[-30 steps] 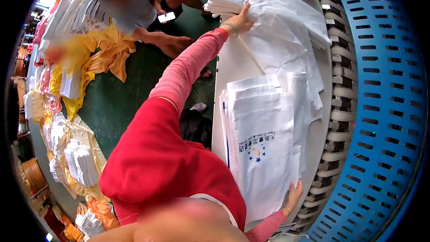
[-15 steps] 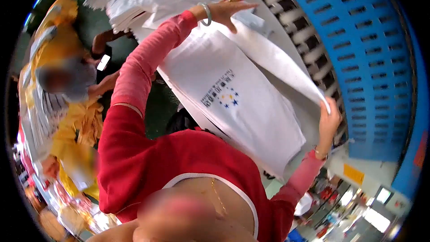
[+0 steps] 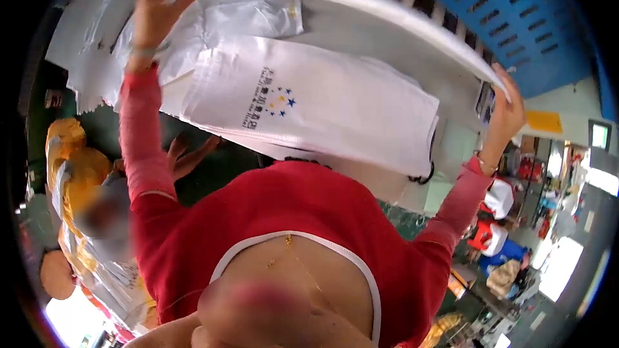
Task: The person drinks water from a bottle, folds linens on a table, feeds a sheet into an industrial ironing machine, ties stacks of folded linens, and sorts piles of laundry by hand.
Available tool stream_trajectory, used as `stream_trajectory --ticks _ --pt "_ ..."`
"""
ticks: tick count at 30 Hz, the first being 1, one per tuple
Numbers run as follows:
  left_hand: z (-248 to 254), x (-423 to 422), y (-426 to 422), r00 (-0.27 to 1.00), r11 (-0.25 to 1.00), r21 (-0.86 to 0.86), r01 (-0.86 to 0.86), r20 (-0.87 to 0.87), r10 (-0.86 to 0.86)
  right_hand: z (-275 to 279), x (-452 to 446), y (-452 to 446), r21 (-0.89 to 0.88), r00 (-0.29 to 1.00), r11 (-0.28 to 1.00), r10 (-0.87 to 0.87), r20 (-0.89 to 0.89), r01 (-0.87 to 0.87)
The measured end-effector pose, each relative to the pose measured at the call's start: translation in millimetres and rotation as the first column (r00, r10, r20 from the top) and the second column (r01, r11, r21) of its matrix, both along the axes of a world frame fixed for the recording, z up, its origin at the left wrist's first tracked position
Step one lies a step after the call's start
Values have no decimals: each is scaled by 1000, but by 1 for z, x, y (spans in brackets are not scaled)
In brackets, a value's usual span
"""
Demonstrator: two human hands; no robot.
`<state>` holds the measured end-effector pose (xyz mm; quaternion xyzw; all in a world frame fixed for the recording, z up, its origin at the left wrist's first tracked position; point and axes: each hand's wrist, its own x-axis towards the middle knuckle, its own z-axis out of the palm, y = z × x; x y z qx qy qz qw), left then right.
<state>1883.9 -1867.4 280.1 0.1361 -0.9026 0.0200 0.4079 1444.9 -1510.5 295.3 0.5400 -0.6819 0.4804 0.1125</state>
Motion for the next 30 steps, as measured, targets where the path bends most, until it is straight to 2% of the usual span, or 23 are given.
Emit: stream_trajectory --ticks 1,2,3,4,6,7,8,9,11,14,17,20,21,22,23,24,25,27,28,29,30 --pt "10 13 32 1000 1000 -24 -2 -27 1 0 13 16 -64 995 993 95 10 -94" --pt "11 23 60 998 997 48 -60 -9 61 -7 27 36 49 997 997 -59 49 56" --pt "-8 39 76 997 984 169 -57 -32 63 -24 38 56 96 999 995 -32 28 29" --pt "-18 47 102 982 975 132 -180 83 170 -44 50 74 143 1000 990 -2 9 0" --pt "-69 70 135 985 946 286 -154 120 124 -75 89 98 362 994 930 19 111 -58" --pt "-98 79 151 982 916 364 -171 137 129 -105 98 114 460 998 887 -12 67 -20" --pt "-122 85 167 980 868 458 -190 137 142 -128 110 126 510 983 860 -78 163 -16" --pt "-126 84 176 978 811 547 -208 141 156 -137 121 127 500 972 866 -105 208 -14" --pt "-126 87 179 974 836 501 -224 153 169 -139 125 131 493 970 869 -156 188 44" --pt "-102 82 173 968 880 422 -220 205 143 -119 117 119 496 986 868 -106 128 29" --pt "-104 81 167 974 898 403 -175 203 98 -100 110 112 389 996 917 -77 -34 84" --pt "-105 75 178 981 924 363 -119 184 54 -73 115 105 199 956 961 -138 -257 193" --pt "-104 74 181 983 936 338 -102 178 43 -74 116 108 243 961 948 -149 -234 207" --pt "-117 79 180 985 897 423 -124 161 60 -79 117 112 285 964 934 -157 -212 215" --pt "-120 81 180 983 898 419 -131 174 62 -86 116 117 326 968 920 -162 -190 218" --pt "-120 82 181 980 898 417 -141 188 66 -104 112 129 475 983 868 -76 -165 147" --pt "-121 84 183 976 896 417 -154 205 72 -119 113 137 497 993 860 -97 -67 117" --pt "-109 87 179 973 844 527 -101 230 -27 -138 116 150 536 983 843 -132 128 44" --pt "-100 90 175 971 805 589 -76 227 -75 -132 113 150 516 993 854 -106 49 66" --pt "-90 94 172 966 760 648 -52 225 -126 -128 115 149 471 988 880 -124 88 68" --pt "-82 99 168 955 797 597 -88 277 -102 -114 119 141 422 981 903 -141 130 74"
